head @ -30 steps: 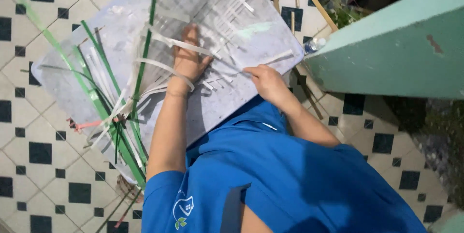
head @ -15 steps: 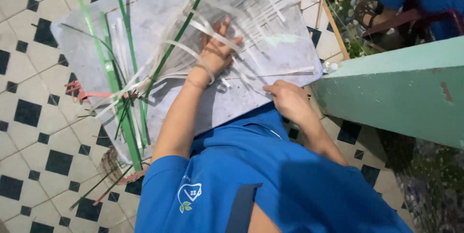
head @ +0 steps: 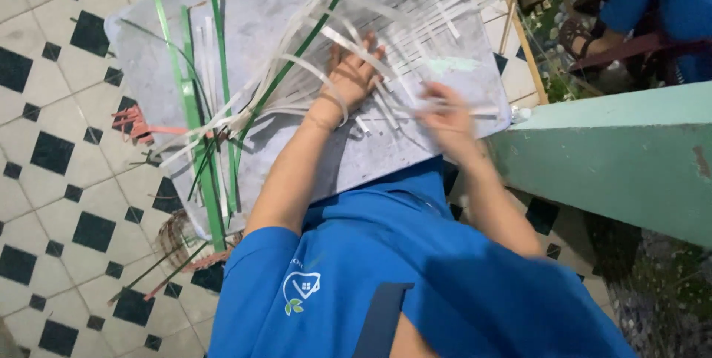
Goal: Weaving thin plastic strips together on a flat board to create a mat or bag component.
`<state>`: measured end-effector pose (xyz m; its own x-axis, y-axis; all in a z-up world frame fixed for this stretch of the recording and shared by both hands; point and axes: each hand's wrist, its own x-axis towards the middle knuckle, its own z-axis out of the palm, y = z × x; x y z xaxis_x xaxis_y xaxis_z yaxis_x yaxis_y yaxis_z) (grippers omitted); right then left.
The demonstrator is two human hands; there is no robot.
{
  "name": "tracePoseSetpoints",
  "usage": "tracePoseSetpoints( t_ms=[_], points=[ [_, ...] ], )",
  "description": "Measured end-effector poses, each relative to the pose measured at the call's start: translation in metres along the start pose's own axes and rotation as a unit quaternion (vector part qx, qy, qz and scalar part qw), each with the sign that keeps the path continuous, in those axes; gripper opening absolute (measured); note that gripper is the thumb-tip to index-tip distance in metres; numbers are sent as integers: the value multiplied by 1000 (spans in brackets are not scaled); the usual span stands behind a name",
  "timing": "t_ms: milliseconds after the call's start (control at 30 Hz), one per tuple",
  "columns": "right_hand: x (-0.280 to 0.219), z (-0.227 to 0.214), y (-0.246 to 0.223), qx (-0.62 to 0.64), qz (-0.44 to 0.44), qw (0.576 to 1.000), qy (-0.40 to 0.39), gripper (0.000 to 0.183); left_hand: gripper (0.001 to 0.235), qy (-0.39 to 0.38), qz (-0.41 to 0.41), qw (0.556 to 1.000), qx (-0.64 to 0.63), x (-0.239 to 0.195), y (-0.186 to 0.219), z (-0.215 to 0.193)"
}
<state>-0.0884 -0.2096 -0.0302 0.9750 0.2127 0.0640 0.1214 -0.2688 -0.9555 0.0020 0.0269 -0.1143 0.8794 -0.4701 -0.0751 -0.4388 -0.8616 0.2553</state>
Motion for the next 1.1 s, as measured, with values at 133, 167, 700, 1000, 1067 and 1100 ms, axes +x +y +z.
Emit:
tracePoseSetpoints(
  t_ms=[133,167,700,1000,1067,1100],
  points=[
    [52,62,-5,-16,-101,993,-59,50,61,32,16,999,37,-3,1,-3],
    [62,71,1,-24,-106,993,-55,36,59,12,5,999,36,-3,1,-6],
    [74,79,29,-50,-248,967,18,28,72,47,33,997,-51,-4,-14,-13],
    [75,85,55,-84,-195,977,33,9,59,-40,-47,998,34,-118,-12,-125],
    [76,84,51,-74,-184,980,24,7,45,13,-22,998,51,-137,-31,-86],
    [75,83,49,-66,-172,983,16,6,31,67,3,995,68,-148,-40,-66]
  ],
)
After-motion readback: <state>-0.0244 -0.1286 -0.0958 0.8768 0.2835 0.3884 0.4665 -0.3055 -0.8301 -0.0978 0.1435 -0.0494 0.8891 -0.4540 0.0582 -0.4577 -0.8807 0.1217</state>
